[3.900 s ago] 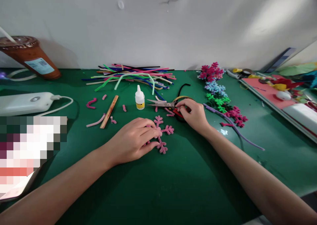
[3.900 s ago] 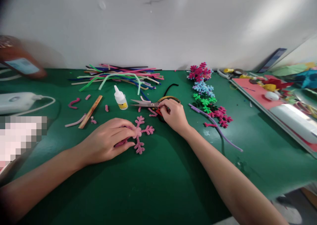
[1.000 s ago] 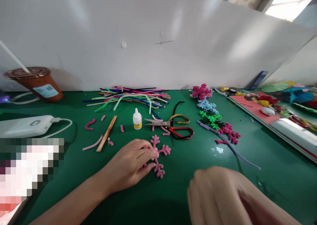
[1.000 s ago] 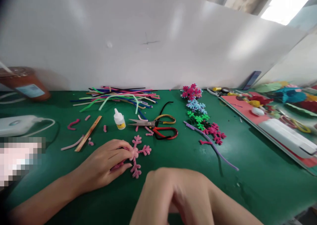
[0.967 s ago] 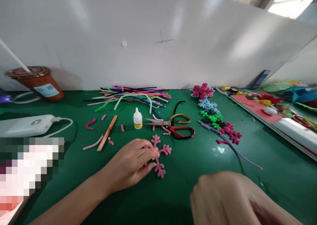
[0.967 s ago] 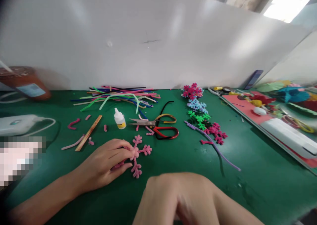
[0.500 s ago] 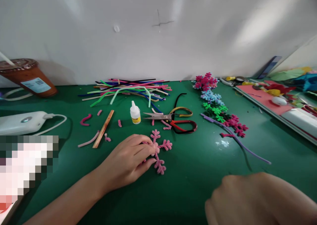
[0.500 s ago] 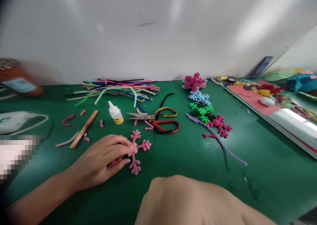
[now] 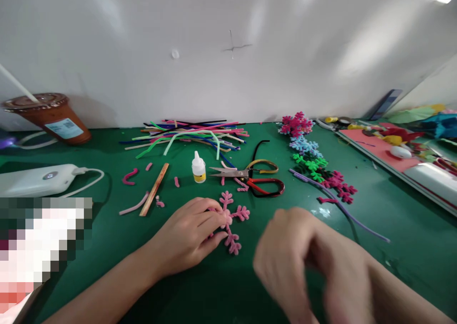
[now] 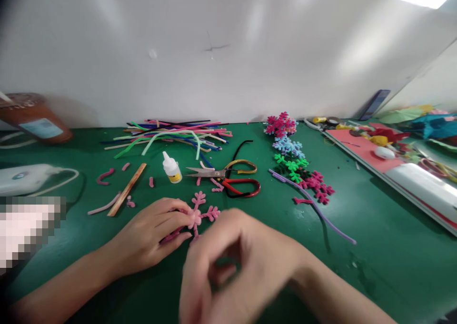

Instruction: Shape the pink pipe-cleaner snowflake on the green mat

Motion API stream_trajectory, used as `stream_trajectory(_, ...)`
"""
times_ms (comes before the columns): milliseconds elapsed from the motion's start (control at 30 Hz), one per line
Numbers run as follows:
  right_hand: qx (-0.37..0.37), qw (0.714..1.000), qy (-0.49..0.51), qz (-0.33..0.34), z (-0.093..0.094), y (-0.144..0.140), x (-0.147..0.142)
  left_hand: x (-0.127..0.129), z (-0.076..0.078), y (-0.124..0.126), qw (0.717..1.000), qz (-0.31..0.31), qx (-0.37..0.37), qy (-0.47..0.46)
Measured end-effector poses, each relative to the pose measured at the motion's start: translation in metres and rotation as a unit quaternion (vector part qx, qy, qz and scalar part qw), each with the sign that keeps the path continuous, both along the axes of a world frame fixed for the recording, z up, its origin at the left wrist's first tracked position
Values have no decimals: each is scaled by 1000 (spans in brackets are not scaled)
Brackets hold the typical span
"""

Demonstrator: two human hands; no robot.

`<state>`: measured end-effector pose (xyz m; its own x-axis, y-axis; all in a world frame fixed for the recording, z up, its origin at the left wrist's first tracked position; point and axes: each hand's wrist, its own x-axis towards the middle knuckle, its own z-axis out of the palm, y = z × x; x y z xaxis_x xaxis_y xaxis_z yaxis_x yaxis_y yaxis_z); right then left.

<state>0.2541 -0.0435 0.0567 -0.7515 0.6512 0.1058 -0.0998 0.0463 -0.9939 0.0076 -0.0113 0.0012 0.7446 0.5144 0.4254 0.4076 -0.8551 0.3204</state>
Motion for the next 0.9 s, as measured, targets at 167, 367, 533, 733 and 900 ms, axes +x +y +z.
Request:
stream_trajectory(167,-63,972,-3,-227,-40,36,-31,-2,2,-3,1000,-1,15,11)
stream_trajectory(367,-62,946,-68,-312,-63,48,-34,-1,6,-4,1000,-5,3,15)
stream_trajectory(533,-53,946,-86,-306,-60,45,-33,-2,5,-3,1000,-11,6,22)
stream_trajectory(733,-38,947,-101,-302,-61,46,-33,-4,3,-4,1000,-16,9,20)
stream_trajectory(900,-43,946,-98,-305,-62,46,-32,-3,3,-4,1000,-14,10,22)
